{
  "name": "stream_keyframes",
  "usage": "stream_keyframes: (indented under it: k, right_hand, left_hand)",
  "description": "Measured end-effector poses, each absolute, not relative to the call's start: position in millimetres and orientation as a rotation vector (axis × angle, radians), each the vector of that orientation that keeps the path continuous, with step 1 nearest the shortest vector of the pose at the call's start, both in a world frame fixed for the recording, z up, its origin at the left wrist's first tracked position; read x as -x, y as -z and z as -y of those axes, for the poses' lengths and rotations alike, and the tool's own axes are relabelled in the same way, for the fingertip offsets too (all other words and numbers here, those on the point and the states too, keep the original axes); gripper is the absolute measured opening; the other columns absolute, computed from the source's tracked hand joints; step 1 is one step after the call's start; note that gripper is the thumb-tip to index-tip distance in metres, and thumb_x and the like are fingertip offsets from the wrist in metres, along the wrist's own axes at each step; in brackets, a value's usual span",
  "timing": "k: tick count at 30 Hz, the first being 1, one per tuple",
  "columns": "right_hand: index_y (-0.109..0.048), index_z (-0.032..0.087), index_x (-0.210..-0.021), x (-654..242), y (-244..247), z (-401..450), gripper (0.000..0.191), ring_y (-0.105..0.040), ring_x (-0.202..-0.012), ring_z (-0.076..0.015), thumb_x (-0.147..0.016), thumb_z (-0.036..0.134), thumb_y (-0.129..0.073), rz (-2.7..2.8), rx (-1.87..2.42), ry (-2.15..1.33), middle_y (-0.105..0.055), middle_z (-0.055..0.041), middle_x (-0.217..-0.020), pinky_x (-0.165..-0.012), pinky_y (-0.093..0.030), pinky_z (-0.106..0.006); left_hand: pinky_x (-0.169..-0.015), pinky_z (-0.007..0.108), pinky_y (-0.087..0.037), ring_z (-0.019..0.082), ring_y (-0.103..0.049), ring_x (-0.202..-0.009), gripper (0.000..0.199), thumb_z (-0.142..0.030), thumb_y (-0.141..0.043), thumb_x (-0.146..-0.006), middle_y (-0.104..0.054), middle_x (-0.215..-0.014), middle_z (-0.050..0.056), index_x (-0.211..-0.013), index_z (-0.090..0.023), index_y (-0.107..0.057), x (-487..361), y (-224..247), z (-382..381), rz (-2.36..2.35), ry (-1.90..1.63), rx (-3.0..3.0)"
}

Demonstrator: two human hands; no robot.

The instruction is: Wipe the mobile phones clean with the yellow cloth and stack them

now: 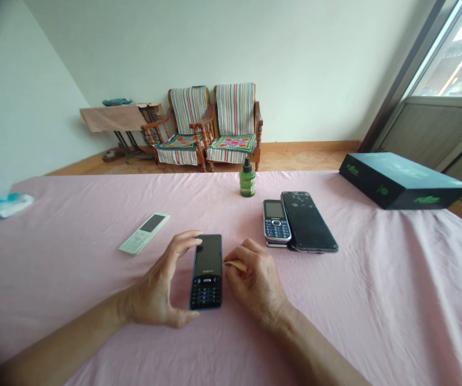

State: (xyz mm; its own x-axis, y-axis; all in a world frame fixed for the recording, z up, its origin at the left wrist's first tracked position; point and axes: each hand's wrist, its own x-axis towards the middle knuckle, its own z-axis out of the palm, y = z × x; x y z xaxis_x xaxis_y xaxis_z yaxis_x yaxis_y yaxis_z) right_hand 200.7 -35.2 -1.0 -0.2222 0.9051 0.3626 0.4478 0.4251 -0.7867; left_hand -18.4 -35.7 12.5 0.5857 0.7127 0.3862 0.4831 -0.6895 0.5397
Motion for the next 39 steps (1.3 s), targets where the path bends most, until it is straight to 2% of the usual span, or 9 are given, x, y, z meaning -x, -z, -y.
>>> stream_keyframes:
  k: [14,20,29,35,39]
  right_hand:
    - [-0.062,0.017,-0.068,-197,-6,42,0.024,-0.053,-0.062,-0.0123,-0.066,0.0,-0.045,1.921,1.083,-0.714,-0.055,-0.0011,-0.071,-0.054,-0.039,-0.022]
    - [-0.057,0.017,-0.061,-196,-13,46,0.021,-0.047,-0.062,-0.0138,-0.06,-0.001,-0.044,2.162,1.04,-0.508,-0.051,-0.0019,-0.067,-0.055,-0.034,-0.024]
    - [-0.064,0.02,-0.074,-182,-9,55,0.032,-0.048,-0.074,-0.0171,-0.063,-0.004,-0.045,2.26,0.941,-0.521,-0.056,-0.0034,-0.078,-0.064,-0.036,-0.028]
    - [-0.06,0.019,-0.066,-188,-15,52,0.028,-0.046,-0.068,-0.0167,-0.058,-0.004,-0.046,2.314,1.064,-0.496,-0.053,-0.0022,-0.07,-0.061,-0.034,-0.029]
    - [-0.065,0.021,-0.075,-186,-12,52,0.034,-0.048,-0.073,-0.0177,-0.062,-0.004,-0.047,2.324,0.993,-0.477,-0.055,-0.0027,-0.076,-0.064,-0.035,-0.03]
  left_hand:
    - [-0.107,0.051,-0.033,0.034,-0.036,-0.124,0.1,-0.023,-0.08,-0.049,-0.034,-0.132,0.011,-0.132,-0.024,-0.025,16,-10,33,-1.054,-0.761,-2.373]
    - [-0.104,0.048,-0.036,0.032,-0.041,-0.12,0.097,-0.022,-0.081,-0.048,-0.039,-0.126,0.009,-0.128,-0.024,-0.027,15,-12,32,-1.075,-0.74,-2.315]
    - [-0.098,0.045,-0.042,0.03,-0.048,-0.113,0.093,-0.023,-0.082,-0.046,-0.044,-0.12,0.009,-0.124,-0.023,-0.032,14,-9,30,-1.035,-0.807,-2.312]
    - [-0.099,0.045,-0.041,0.03,-0.047,-0.112,0.093,-0.024,-0.083,-0.046,-0.044,-0.119,0.008,-0.124,-0.023,-0.031,14,-9,30,-1.043,-0.783,-2.321]
    - [-0.097,0.046,-0.041,0.031,-0.046,-0.111,0.093,-0.026,-0.083,-0.045,-0.045,-0.118,0.008,-0.123,-0.023,-0.033,14,-9,29,-1.06,-0.77,-2.319]
